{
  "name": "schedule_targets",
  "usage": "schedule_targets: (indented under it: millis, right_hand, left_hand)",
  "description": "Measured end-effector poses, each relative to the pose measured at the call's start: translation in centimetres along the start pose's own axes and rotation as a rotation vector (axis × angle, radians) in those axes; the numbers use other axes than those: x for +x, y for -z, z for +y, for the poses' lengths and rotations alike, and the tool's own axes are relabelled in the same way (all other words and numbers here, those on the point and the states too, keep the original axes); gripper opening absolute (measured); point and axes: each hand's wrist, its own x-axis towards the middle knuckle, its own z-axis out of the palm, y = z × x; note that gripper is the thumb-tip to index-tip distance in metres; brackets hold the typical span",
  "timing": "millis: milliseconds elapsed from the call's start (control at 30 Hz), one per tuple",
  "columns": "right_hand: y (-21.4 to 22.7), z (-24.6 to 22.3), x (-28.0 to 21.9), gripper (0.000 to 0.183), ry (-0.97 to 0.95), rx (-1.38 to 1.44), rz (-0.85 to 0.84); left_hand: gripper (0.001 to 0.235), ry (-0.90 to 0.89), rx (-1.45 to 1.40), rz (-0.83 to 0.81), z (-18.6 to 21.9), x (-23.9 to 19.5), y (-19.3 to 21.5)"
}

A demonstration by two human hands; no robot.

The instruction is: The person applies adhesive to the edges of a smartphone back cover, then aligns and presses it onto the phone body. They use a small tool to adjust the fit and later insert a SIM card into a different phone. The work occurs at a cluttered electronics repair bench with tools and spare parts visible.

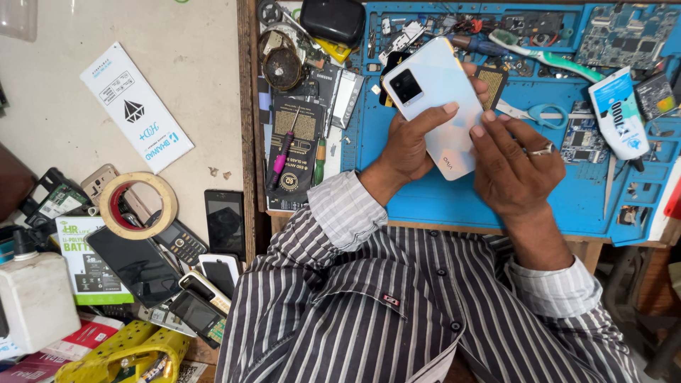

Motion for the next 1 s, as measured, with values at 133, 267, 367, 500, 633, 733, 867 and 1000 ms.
schedule_targets:
  millis: [133, 267, 367, 500, 633, 733, 867, 1000]
  right_hand:
    - [0.1, -0.4, -0.1, 0.061, -0.002, 0.058, -0.003]
    - [0.2, -0.6, -0.4, 0.066, -0.040, 0.093, -0.063]
    - [0.4, -0.6, -0.2, 0.063, -0.041, 0.056, -0.123]
    - [0.6, -0.8, 0.1, 0.067, -0.040, 0.106, -0.097]
    - [1.7, -1.2, -0.2, 0.057, -0.307, 0.440, 0.032]
    - [2.0, -1.6, -1.3, 0.047, -0.577, 0.729, 0.120]
    - [2.0, -1.6, -2.1, 0.042, -0.709, 0.943, 0.134]
    - [1.9, -1.5, -2.1, 0.042, -0.751, 1.013, 0.145]
  left_hand:
    - [0.057, -0.008, -0.006, 0.003, 0.4, 0.2, -0.7]
    - [0.060, -0.005, -0.029, -0.031, 0.7, 0.1, -1.2]
    - [0.058, -0.020, -0.028, -0.065, 1.0, 0.1, -1.4]
    - [0.059, -0.021, -0.011, -0.073, 1.2, 0.1, -1.4]
    - [0.062, 0.026, -0.069, -0.088, 1.4, -0.1, -1.0]
    - [0.058, 0.020, -0.060, -0.116, 1.2, -0.2, -0.5]
    - [0.062, 0.026, -0.019, -0.097, 1.0, -0.1, 0.0]
    - [0.065, 0.013, 0.044, -0.078, 0.8, -0.2, 0.1]
